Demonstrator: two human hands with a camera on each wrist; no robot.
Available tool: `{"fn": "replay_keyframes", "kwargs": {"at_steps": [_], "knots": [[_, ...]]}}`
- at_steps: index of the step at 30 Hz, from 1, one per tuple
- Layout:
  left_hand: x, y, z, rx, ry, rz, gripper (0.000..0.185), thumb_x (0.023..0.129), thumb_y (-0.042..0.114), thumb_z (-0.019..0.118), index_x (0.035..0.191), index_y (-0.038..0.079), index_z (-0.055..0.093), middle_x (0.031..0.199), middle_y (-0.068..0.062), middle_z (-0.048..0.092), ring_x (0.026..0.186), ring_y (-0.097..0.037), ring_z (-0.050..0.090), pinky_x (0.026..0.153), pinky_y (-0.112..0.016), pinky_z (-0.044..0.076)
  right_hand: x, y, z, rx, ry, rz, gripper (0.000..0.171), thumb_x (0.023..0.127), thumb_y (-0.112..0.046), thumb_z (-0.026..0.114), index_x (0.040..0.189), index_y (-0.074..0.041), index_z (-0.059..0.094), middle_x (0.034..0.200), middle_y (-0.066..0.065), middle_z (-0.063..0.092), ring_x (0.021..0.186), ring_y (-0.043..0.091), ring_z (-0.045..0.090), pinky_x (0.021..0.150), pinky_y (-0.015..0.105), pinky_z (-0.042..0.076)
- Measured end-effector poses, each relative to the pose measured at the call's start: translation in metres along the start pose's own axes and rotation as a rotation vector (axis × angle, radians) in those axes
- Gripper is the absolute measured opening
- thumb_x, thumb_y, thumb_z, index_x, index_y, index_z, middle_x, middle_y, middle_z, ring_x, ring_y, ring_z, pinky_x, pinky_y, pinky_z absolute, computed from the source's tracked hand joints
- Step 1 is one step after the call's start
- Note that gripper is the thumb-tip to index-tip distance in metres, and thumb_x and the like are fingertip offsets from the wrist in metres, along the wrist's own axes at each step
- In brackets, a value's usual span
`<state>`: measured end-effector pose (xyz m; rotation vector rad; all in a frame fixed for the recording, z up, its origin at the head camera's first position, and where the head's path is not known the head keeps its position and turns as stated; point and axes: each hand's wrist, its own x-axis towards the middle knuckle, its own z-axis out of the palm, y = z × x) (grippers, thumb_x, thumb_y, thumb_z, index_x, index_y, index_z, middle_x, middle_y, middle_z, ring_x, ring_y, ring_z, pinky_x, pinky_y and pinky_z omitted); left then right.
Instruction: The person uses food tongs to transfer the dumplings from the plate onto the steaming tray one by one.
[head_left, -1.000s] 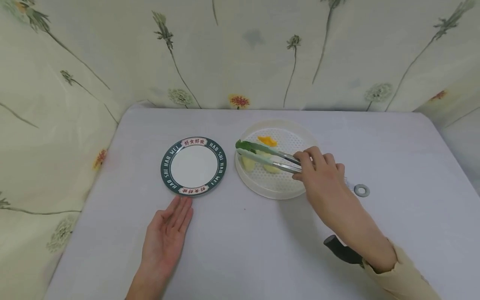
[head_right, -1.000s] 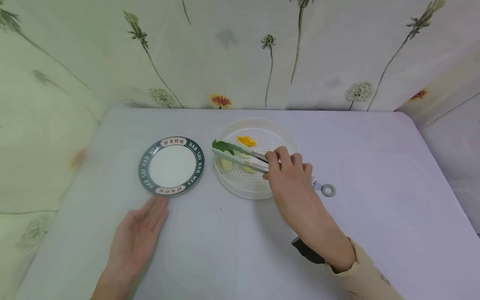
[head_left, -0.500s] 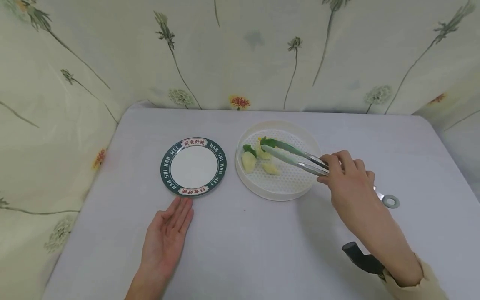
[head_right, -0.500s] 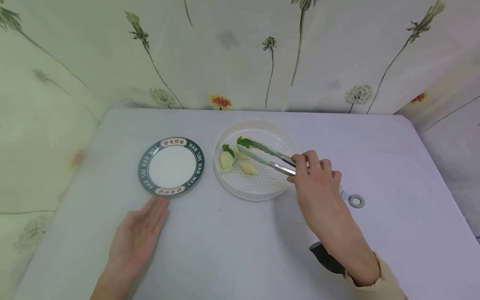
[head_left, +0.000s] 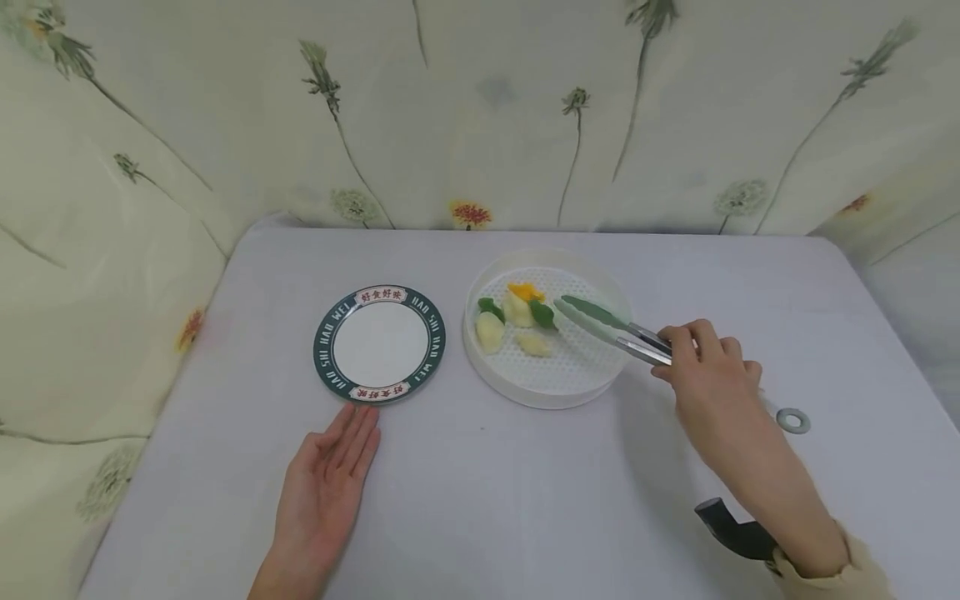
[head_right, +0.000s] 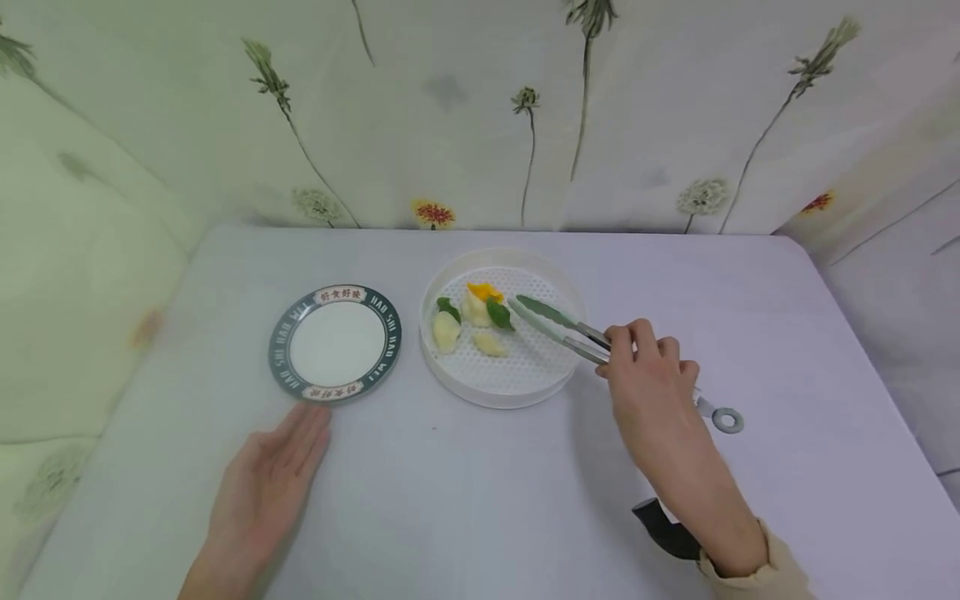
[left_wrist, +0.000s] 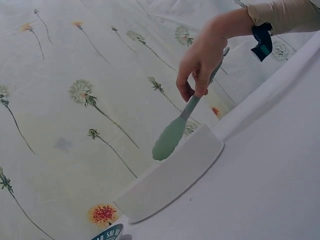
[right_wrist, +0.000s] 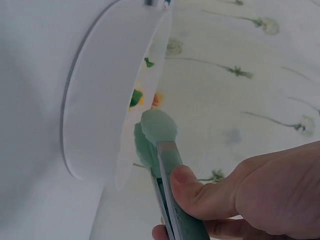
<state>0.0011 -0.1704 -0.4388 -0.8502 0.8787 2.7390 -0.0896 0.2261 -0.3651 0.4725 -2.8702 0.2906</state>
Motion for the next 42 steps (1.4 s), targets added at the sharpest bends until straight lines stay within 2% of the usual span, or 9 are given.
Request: {"fn": "replay_keyframes", "kwargs": {"at_steps": [7,20,25,31,42], "knots": [[-0.003,0.0,-0.003,-0.011,0.01,0.002,0.062,0.112,0.019,0.022,0.173,0.012,0.015,0.183,-0.007,0.015,0.168,-0.017,0.027,0.138,-0.026,0.033,-0.001,-0.002,0.005,-0.01,0.001,-0.008,0.037,0.095,-0.004,0.076,0.123,0.011,0.058,0.112,0.03,0.059,0.08,0.048,0.053,0.055,0.04,0.035],[-0.003,0.0,-0.004,-0.009,0.004,0.004,0.062,0.112,0.017,0.022,0.173,0.011,0.015,0.183,-0.009,0.015,0.168,-0.018,0.027,0.137,-0.026,0.033,-0.001,-0.01,0.01,0.027,-0.002,-0.024,0.041,0.095,-0.003,0.077,0.127,0.012,0.056,0.116,0.032,0.058,0.086,0.05,0.054,0.059,0.042,0.036],[-0.003,0.0,-0.005,-0.005,0.009,0.004,0.062,0.112,0.017,0.024,0.173,0.01,0.015,0.183,-0.009,0.015,0.168,-0.018,0.027,0.138,-0.026,0.033,-0.002,-0.02,0.015,0.045,-0.029,-0.036,0.043,0.094,-0.003,0.077,0.128,0.012,0.055,0.118,0.03,0.058,0.09,0.048,0.054,0.062,0.044,0.039],[-0.002,-0.001,-0.002,-0.022,-0.014,0.005,0.062,0.112,0.016,0.024,0.173,0.01,0.016,0.182,-0.009,0.016,0.168,-0.018,0.027,0.138,-0.027,0.032,-0.002,-0.033,0.02,0.061,-0.013,-0.079,0.042,0.095,-0.003,0.076,0.129,0.011,0.055,0.12,0.028,0.058,0.096,0.047,0.054,0.064,0.046,0.042],[0.001,-0.001,-0.002,-0.006,0.005,0.014,0.06,0.112,0.018,0.024,0.172,0.01,0.02,0.18,-0.01,0.022,0.165,-0.018,0.032,0.136,-0.027,0.036,-0.003,-0.058,0.027,0.102,0.021,-0.144,0.04,0.099,-0.008,0.072,0.131,0.009,0.054,0.124,0.025,0.059,0.101,0.043,0.054,0.069,0.042,0.041]]}}
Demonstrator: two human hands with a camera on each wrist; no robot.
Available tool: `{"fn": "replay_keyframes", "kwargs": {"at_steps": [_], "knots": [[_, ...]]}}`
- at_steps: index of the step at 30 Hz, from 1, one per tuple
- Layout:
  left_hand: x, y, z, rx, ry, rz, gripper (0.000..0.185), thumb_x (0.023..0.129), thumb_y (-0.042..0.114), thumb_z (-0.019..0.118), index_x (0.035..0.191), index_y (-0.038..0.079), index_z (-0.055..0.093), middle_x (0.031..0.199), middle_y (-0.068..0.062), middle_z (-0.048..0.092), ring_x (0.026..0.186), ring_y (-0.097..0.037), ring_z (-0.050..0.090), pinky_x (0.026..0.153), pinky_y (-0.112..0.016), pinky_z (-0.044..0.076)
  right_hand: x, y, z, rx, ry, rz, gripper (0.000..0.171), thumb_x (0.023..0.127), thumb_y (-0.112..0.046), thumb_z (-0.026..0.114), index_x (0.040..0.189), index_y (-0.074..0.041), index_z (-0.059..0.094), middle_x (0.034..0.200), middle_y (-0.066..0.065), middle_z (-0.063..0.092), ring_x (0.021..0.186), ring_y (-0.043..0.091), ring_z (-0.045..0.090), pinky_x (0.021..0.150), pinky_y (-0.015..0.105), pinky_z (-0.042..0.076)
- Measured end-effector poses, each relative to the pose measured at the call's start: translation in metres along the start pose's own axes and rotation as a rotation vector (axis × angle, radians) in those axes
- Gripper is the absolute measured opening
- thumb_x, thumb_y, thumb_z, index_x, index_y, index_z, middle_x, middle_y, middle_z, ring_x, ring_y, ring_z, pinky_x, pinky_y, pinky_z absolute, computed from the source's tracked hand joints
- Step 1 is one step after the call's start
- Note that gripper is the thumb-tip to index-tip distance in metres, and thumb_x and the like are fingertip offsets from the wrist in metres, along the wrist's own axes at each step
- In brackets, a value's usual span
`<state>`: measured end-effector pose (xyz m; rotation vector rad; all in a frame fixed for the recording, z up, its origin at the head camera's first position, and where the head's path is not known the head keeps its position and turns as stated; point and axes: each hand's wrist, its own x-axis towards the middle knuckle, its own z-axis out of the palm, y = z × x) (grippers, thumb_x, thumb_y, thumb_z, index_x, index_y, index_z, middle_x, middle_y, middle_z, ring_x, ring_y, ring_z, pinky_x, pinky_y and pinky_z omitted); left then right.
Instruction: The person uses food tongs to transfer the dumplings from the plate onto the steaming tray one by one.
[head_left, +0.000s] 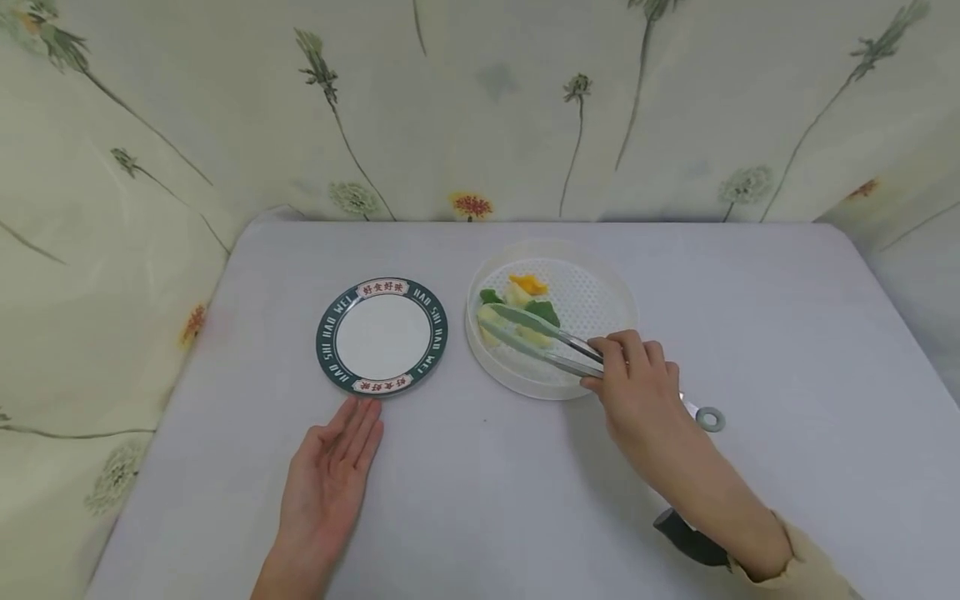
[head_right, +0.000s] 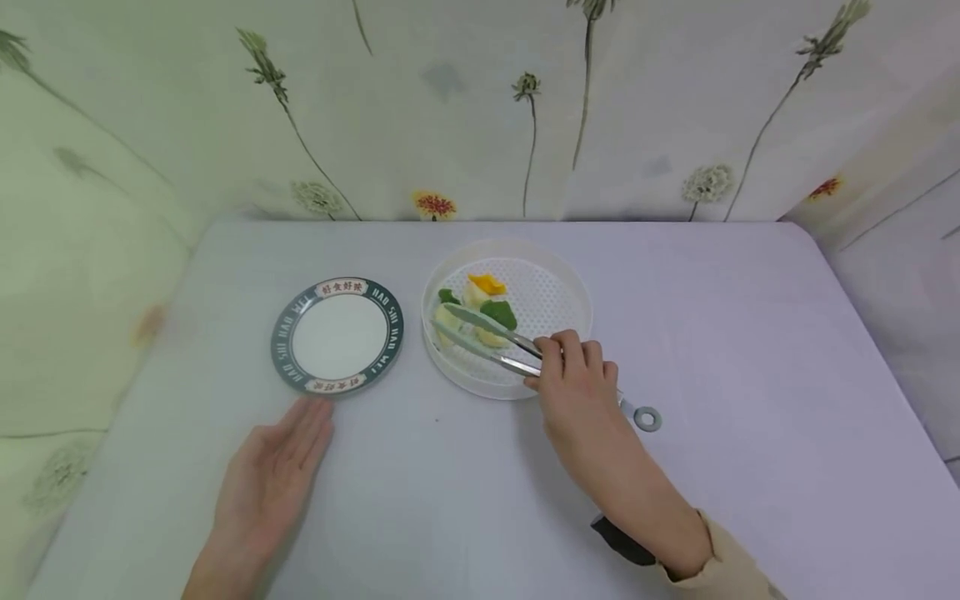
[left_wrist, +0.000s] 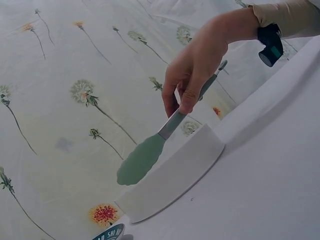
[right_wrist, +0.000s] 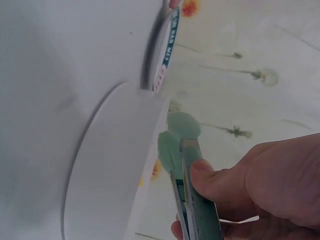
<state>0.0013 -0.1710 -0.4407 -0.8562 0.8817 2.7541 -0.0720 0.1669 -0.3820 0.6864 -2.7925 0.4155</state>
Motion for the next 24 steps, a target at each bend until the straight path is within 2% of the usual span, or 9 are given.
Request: {"fn": "replay_keyframes", "kwargs": {"at_steps": [4,11,17,24], "knots": [[0.0,0.0,0.0,0.006,0.007,0.0,0.06,0.113,0.019,0.025,0.172,0.011,0.021,0.18,-0.01,0.023,0.165,-0.017,0.034,0.136,-0.027,0.037,0.004,-0.012,0.0,0.007,-0.025,0.001,0.04,0.1,-0.01,0.071,0.132,0.009,0.055,0.126,0.024,0.058,0.104,0.043,0.054,0.07,0.043,0.042],[-0.002,0.0,0.002,0.016,0.017,-0.002,0.059,0.114,0.021,0.026,0.172,0.012,0.021,0.18,-0.008,0.023,0.164,-0.016,0.034,0.136,-0.026,0.037,0.013,-0.038,0.007,0.012,-0.123,-0.027,0.042,0.101,-0.014,0.071,0.134,0.008,0.056,0.126,0.022,0.057,0.109,0.039,0.053,0.073,0.04,0.046],[-0.003,0.001,0.004,0.035,0.022,-0.009,0.059,0.114,0.021,0.025,0.172,0.013,0.02,0.181,-0.007,0.022,0.165,-0.016,0.033,0.136,-0.026,0.036,0.019,-0.064,0.018,-0.02,-0.173,-0.038,0.044,0.101,-0.018,0.073,0.133,0.007,0.057,0.126,0.02,0.057,0.108,0.036,0.05,0.074,0.035,0.041],[-0.004,0.002,0.004,0.026,0.01,-0.016,0.06,0.114,0.021,0.025,0.173,0.012,0.017,0.182,-0.008,0.02,0.166,-0.017,0.03,0.137,-0.026,0.034,0.023,-0.088,0.033,-0.069,-0.147,-0.085,0.042,0.102,-0.022,0.073,0.131,0.004,0.057,0.12,0.014,0.056,0.103,0.032,0.05,0.073,0.033,0.04]]}}
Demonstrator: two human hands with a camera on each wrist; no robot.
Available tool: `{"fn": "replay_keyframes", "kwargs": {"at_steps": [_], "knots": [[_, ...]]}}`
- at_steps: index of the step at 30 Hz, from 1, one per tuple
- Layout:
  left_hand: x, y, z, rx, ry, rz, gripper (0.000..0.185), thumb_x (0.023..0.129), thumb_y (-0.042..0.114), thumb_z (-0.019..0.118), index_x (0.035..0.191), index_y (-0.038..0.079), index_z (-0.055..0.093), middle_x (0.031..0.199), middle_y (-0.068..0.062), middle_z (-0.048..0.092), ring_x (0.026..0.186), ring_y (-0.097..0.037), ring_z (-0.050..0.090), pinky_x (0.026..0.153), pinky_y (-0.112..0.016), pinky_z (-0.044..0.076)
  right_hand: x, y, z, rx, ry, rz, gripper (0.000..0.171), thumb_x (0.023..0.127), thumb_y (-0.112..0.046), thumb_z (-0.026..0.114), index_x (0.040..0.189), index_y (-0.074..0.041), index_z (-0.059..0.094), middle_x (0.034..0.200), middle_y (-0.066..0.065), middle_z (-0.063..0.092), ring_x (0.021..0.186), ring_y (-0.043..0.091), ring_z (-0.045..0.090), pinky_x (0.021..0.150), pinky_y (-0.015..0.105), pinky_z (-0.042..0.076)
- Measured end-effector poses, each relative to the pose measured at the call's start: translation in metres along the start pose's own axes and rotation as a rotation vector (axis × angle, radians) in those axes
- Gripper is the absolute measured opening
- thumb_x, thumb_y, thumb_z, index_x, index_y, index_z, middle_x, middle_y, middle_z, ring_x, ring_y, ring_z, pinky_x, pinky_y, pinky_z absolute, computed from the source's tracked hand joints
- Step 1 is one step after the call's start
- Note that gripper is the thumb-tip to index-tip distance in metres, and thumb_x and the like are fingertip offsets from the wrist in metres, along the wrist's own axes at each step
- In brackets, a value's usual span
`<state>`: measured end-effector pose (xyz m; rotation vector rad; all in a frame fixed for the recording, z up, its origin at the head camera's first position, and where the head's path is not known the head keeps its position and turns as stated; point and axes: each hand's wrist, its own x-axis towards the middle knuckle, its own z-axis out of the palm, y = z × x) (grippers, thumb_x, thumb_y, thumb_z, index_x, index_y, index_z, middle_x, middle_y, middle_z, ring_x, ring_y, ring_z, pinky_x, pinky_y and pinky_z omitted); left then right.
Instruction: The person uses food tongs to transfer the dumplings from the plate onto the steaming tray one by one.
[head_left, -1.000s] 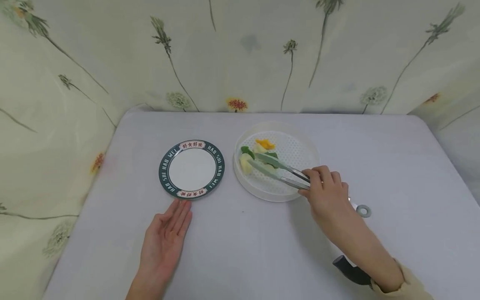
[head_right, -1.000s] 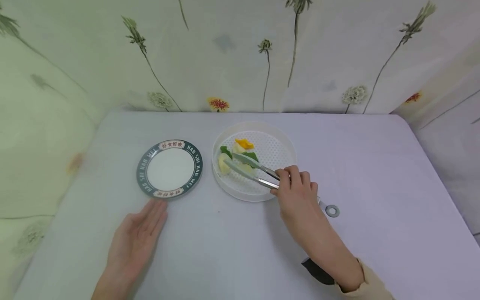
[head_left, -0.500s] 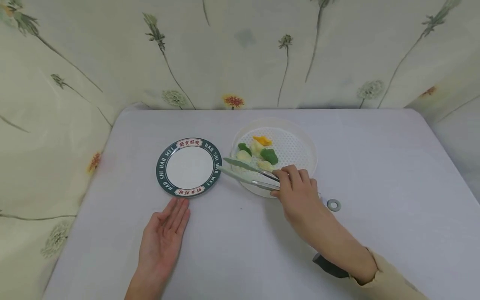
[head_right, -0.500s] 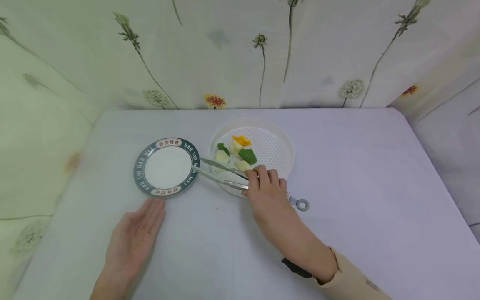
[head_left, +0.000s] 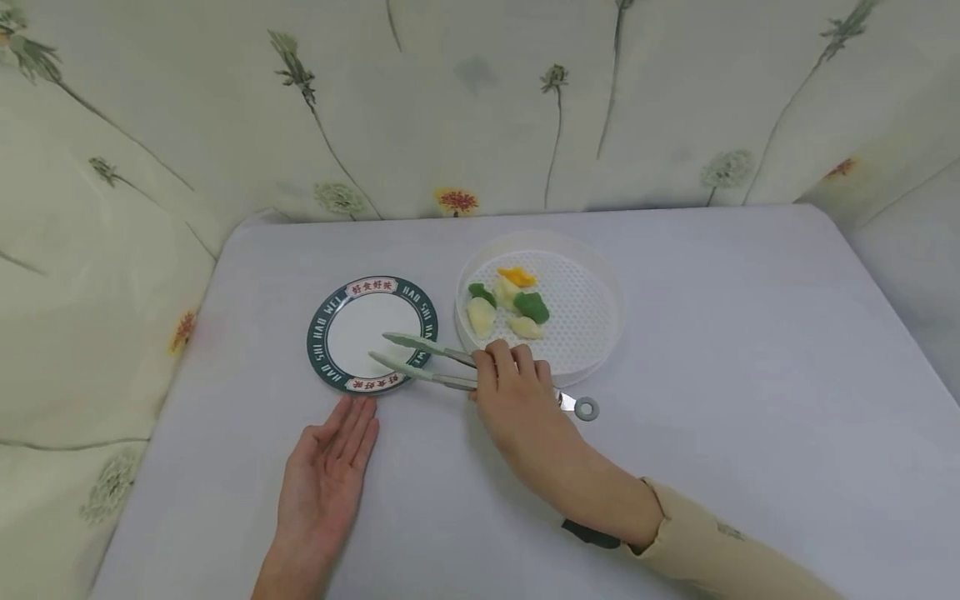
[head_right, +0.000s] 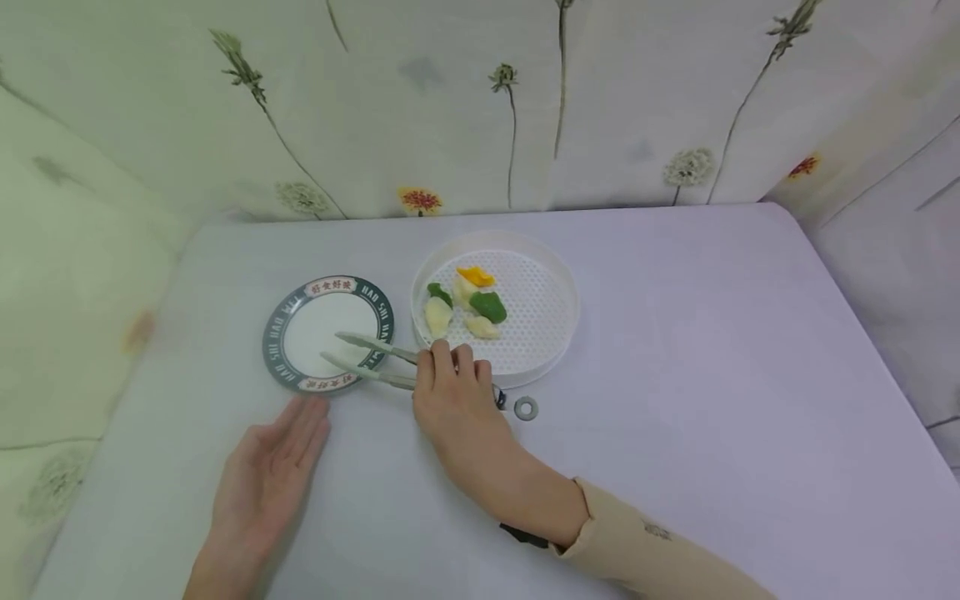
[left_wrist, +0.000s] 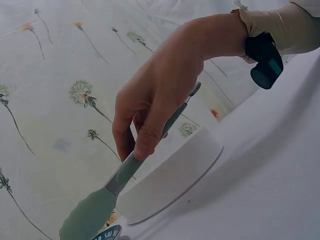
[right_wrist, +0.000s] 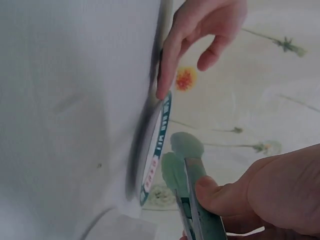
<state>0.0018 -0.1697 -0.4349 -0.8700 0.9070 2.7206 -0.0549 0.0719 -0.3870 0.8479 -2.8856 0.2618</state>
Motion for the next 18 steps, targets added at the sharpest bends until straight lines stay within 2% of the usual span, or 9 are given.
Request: {"fn": "replay_keyframes", "kwargs": {"at_steps": [8,13,18], "knots": [[0.0,-0.001,-0.001,-0.031,-0.029,-0.005,0.061,0.114,0.019,0.024,0.173,0.011,0.014,0.182,-0.01,0.016,0.168,-0.019,0.027,0.138,-0.027,0.032,0.001,-0.014,0.02,-0.011,-0.006,0.002,0.04,0.103,-0.02,0.072,0.131,0.005,0.057,0.119,0.015,0.056,0.102,0.03,0.05,0.074,0.035,0.046],[-0.002,-0.001,-0.001,-0.039,-0.037,-0.011,0.061,0.114,0.019,0.025,0.173,0.011,0.014,0.182,-0.009,0.016,0.167,-0.019,0.027,0.138,-0.027,0.032,-0.002,-0.016,0.029,-0.052,0.03,-0.012,0.038,0.105,-0.021,0.07,0.129,0.005,0.058,0.115,0.014,0.056,0.098,0.029,0.05,0.074,0.034,0.046],[-0.003,-0.001,-0.001,-0.017,-0.041,-0.009,0.061,0.114,0.019,0.025,0.173,0.01,0.014,0.182,-0.01,0.017,0.167,-0.019,0.028,0.138,-0.027,0.032,-0.006,-0.015,0.034,-0.071,0.022,-0.007,0.04,0.105,-0.019,0.07,0.133,0.007,0.057,0.114,0.015,0.057,0.097,0.027,0.053,0.069,0.031,0.047]]}}
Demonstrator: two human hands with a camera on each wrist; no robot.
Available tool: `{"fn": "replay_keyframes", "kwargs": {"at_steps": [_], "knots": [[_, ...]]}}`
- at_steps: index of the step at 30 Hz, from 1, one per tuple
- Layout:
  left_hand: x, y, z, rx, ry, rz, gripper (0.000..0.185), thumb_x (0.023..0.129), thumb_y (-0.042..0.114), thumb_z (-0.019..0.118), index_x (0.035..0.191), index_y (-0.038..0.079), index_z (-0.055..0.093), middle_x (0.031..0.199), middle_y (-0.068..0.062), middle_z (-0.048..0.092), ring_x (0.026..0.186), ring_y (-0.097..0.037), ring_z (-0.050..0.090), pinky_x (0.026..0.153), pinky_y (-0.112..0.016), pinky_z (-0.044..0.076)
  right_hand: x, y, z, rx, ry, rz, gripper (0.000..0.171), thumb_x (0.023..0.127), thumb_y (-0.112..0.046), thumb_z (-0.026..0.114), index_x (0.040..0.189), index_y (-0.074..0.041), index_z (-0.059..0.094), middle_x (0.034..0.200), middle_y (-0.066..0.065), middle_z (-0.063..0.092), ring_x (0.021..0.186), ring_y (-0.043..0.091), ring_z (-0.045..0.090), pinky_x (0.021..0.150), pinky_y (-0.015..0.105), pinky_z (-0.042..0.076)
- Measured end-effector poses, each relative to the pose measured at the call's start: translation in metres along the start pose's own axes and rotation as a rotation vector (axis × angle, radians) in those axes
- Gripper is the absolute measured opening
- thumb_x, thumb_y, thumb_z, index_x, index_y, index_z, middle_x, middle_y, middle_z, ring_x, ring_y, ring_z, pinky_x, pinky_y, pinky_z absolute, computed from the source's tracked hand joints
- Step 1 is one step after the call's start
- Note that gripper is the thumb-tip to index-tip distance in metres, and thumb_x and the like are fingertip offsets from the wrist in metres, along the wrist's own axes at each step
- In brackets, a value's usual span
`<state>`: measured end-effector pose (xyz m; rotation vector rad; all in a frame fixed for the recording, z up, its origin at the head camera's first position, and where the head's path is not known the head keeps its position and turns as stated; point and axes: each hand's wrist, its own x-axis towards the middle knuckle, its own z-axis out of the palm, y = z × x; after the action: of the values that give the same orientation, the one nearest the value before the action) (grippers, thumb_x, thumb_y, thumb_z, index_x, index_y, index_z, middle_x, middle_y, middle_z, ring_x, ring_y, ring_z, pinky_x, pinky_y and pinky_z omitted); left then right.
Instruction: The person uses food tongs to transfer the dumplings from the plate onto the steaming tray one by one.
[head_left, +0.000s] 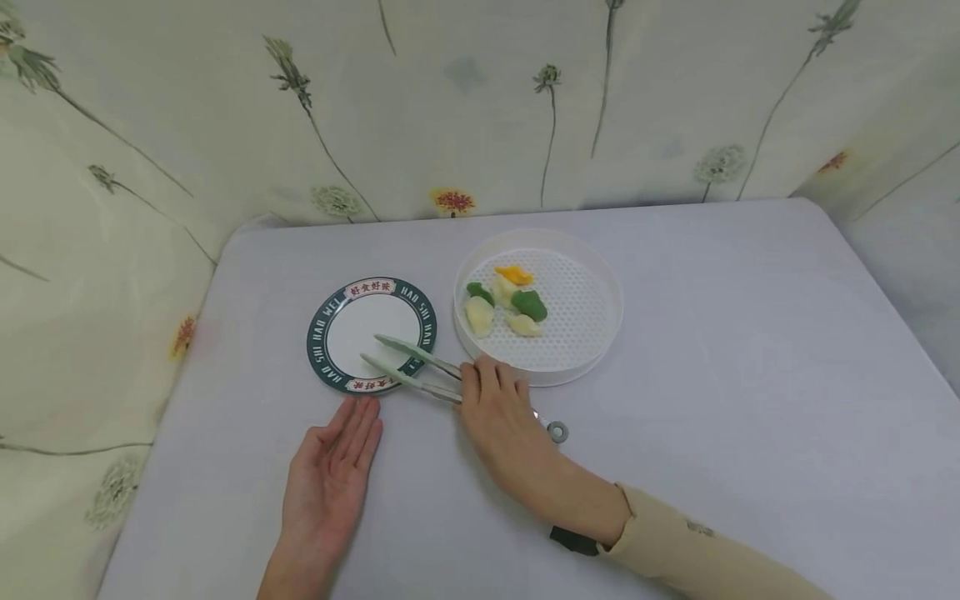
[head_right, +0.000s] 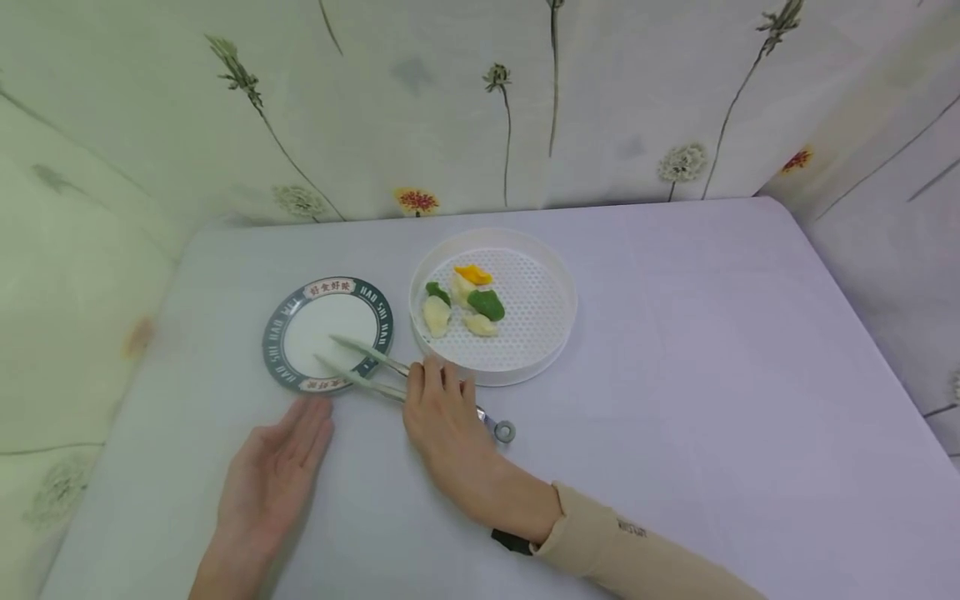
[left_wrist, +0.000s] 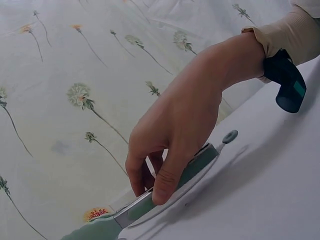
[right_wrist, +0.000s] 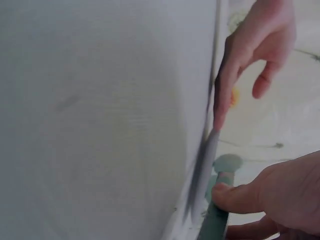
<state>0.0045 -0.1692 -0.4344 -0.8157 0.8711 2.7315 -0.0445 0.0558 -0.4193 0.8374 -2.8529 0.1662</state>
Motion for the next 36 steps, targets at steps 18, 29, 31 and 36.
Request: {"fn": "replay_keyframes", "kwargs": {"at_steps": [18,29,31,36], "knots": [[-0.003,0.0,-0.003,0.003,0.022,0.007,0.06,0.114,0.019,0.024,0.173,0.011,0.015,0.182,-0.01,0.018,0.167,-0.018,0.028,0.137,-0.027,0.034,0.0,-0.002,0.012,0.005,0.009,0.034,0.043,0.102,-0.027,0.075,0.127,0.004,0.059,0.105,0.013,0.055,0.094,0.026,0.055,0.062,0.031,0.052],[-0.006,-0.002,-0.001,0.016,-0.001,0.001,0.06,0.115,0.021,0.026,0.173,0.011,0.015,0.182,-0.01,0.019,0.167,-0.02,0.028,0.139,-0.029,0.032,-0.005,0.006,0.009,0.054,0.016,0.033,0.053,0.101,-0.031,0.076,0.135,0.004,0.056,0.117,0.015,0.06,0.104,0.03,0.062,0.071,0.038,0.06],[-0.007,-0.002,-0.001,0.046,0.002,-0.004,0.06,0.115,0.022,0.027,0.173,0.013,0.016,0.181,-0.009,0.021,0.167,-0.02,0.029,0.138,-0.03,0.033,-0.01,0.009,0.004,0.072,0.02,0.034,0.054,0.101,-0.033,0.076,0.137,0.002,0.057,0.121,0.015,0.063,0.107,0.031,0.065,0.074,0.04,0.061],[-0.011,-0.003,-0.001,0.13,0.014,-0.005,0.061,0.115,0.026,0.027,0.174,0.017,0.016,0.182,-0.004,0.023,0.166,-0.021,0.03,0.14,-0.033,0.032,-0.026,0.018,-0.013,0.082,0.041,0.042,0.047,0.103,-0.047,0.069,0.132,-0.01,0.064,0.124,0.009,0.067,0.109,0.03,0.069,0.084,0.044,0.062]]}}
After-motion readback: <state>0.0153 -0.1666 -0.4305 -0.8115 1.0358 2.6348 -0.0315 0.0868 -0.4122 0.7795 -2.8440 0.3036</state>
